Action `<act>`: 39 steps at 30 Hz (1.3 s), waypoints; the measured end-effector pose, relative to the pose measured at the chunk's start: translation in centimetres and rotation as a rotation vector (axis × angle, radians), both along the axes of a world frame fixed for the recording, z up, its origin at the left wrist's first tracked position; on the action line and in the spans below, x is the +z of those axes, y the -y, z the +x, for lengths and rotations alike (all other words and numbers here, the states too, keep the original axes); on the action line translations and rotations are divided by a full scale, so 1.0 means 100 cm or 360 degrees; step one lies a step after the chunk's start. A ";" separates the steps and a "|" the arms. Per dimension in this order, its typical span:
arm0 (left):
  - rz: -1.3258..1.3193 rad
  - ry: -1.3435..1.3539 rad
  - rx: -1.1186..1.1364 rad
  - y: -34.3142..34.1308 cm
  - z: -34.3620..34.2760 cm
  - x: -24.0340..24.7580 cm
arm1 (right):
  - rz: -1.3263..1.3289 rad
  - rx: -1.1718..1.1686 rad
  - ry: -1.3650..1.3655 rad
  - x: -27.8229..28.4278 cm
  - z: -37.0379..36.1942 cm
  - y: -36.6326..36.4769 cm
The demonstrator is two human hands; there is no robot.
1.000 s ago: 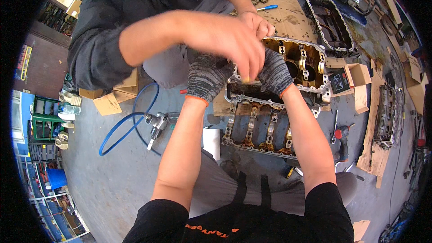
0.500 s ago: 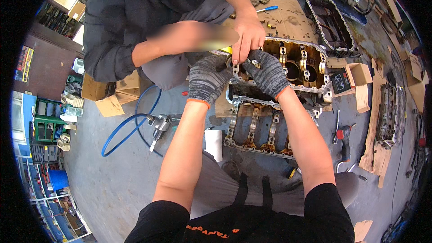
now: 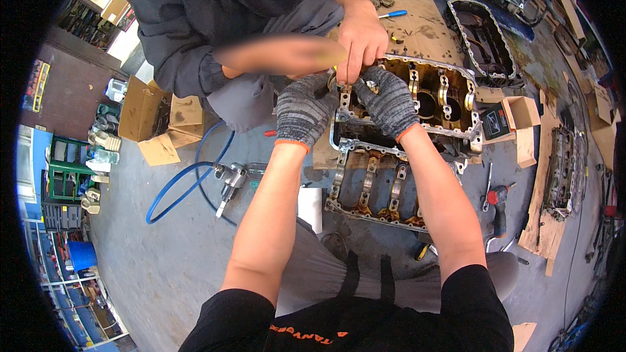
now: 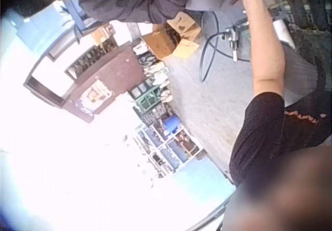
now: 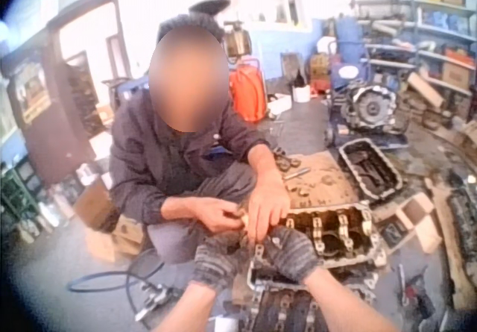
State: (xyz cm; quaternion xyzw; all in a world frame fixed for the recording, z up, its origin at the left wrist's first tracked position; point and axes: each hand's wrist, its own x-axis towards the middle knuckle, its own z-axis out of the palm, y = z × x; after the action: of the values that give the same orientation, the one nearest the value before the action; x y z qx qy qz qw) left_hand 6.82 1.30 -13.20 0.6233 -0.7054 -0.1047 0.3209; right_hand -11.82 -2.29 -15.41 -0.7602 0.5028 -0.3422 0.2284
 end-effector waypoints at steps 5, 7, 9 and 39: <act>-0.0124 -0.0212 0.0010 0.001 -0.002 0.002 | -0.0183 -0.0087 0.0061 0.001 0.007 0.009; -0.0181 -0.0282 -0.0037 0.003 -0.004 0.002 | -0.0255 -0.0058 0.0134 -0.001 0.007 0.012; -0.0138 -0.0289 -0.0033 0.004 -0.006 0.001 | -0.0251 -0.0094 0.0095 -0.004 0.006 0.014; -0.0021 -0.0291 0.0179 0.017 -0.014 -0.006 | 0.0312 0.0159 -0.0028 -0.007 -0.082 -0.041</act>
State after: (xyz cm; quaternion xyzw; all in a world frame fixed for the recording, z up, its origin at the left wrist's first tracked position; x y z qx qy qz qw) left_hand 5.42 -0.44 -13.81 0.6477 -0.6377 -0.1383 0.3933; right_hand -19.98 1.81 -16.13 -0.7612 0.4973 -0.2730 0.3142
